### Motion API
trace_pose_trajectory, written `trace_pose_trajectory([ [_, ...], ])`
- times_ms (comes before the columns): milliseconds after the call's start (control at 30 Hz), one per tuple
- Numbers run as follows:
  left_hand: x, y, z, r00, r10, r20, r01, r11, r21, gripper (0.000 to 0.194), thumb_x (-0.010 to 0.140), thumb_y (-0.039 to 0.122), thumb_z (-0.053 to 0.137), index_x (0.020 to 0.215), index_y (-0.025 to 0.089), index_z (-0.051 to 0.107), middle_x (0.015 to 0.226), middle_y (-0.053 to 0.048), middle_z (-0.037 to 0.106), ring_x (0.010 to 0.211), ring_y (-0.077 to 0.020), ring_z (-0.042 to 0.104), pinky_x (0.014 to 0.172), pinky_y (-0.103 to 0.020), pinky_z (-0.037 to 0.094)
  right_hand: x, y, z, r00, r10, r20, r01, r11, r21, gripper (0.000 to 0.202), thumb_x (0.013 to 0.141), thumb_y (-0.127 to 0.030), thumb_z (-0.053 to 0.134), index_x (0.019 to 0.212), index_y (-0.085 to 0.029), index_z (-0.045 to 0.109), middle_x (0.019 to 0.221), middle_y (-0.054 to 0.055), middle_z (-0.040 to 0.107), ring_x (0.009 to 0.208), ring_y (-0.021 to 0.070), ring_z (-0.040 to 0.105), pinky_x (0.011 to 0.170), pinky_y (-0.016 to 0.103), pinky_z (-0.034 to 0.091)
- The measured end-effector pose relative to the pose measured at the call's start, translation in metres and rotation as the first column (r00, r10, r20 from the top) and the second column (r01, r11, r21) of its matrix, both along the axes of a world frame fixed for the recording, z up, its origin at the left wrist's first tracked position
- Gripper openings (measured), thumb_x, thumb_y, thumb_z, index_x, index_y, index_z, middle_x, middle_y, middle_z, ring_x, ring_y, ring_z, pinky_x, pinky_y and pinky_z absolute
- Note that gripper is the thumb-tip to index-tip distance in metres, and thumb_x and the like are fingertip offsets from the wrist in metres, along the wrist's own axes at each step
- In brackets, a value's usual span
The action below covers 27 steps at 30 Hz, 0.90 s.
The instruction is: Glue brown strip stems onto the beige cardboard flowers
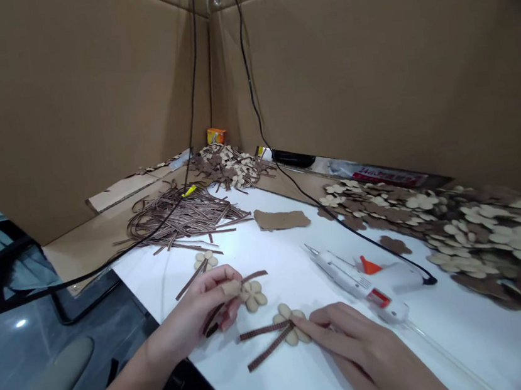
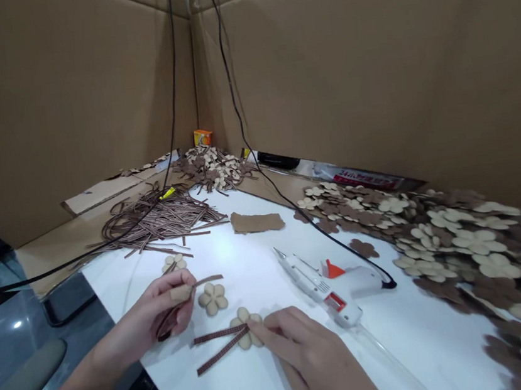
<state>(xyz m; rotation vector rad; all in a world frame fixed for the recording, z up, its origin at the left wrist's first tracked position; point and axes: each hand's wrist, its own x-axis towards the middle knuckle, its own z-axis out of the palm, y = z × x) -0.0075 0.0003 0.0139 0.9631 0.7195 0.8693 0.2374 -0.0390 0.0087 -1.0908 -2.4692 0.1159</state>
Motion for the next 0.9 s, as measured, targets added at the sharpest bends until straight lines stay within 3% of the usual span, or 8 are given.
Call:
trace_pose_trajectory([
  [133,-0.001,0.002,-0.002,0.996,0.046,0.071,-0.044,0.998,-0.035,0.015,0.081,0.029,0.059,0.079,0.016,0.051,0.05,0.006,0.044,0.039,-0.005,0.038,0.038,-0.017,0.022,0.0,0.001,-0.001,0.992,-0.058,-0.111,0.045,0.992,-0.119,0.043,0.086,-0.008,0.035,0.115,-0.027,0.061,0.092,0.003,0.064,0.086,0.0123,0.062,0.074,0.021,0.053],
  [267,-0.002,0.0,-0.003,0.998,0.036,0.053,-0.035,0.999,-0.025,0.017,0.079,0.03,0.061,0.078,0.016,0.051,0.05,0.005,0.045,0.04,-0.0051,0.038,0.039,-0.016,0.024,0.002,-0.001,-0.009,0.976,-0.127,-0.176,0.104,0.985,-0.136,0.044,0.086,-0.009,0.033,0.115,-0.027,0.06,0.1,0.004,0.064,0.091,0.0129,0.062,0.077,0.023,0.053],
  [467,-0.001,-0.002,-0.005,0.999,0.034,-0.017,-0.033,0.999,0.023,0.02,0.076,0.032,0.065,0.078,0.015,0.054,0.051,0.004,0.048,0.043,-0.0055,0.037,0.041,-0.016,0.027,0.001,0.0,-0.008,0.948,-0.184,-0.261,0.134,0.971,-0.197,0.03,0.089,-0.017,0.039,0.106,-0.023,0.062,0.099,0.007,0.065,0.086,0.0181,0.064,0.069,0.028,0.054],
  [633,-0.001,-0.002,-0.004,0.999,0.03,-0.04,-0.029,0.999,0.04,0.021,0.076,0.033,0.065,0.077,0.014,0.055,0.05,0.004,0.047,0.043,-0.0055,0.037,0.041,-0.017,0.026,-0.003,-0.001,-0.003,0.952,-0.183,-0.246,0.152,0.978,-0.141,0.02,0.089,-0.022,0.041,0.098,-0.023,0.059,0.095,0.006,0.063,0.088,0.0177,0.063,0.071,0.028,0.054],
  [900,0.002,-0.002,-0.004,0.996,0.094,0.005,-0.094,0.995,0.033,0.025,0.074,0.035,0.066,0.079,0.015,0.052,0.053,0.002,0.051,0.045,-0.0068,0.041,0.046,-0.019,0.028,-0.001,0.0,-0.017,0.963,-0.165,-0.212,0.168,0.986,-0.003,0.019,0.088,-0.019,0.043,0.101,-0.025,0.057,0.096,0.005,0.06,0.093,0.0184,0.059,0.075,0.029,0.051],
])
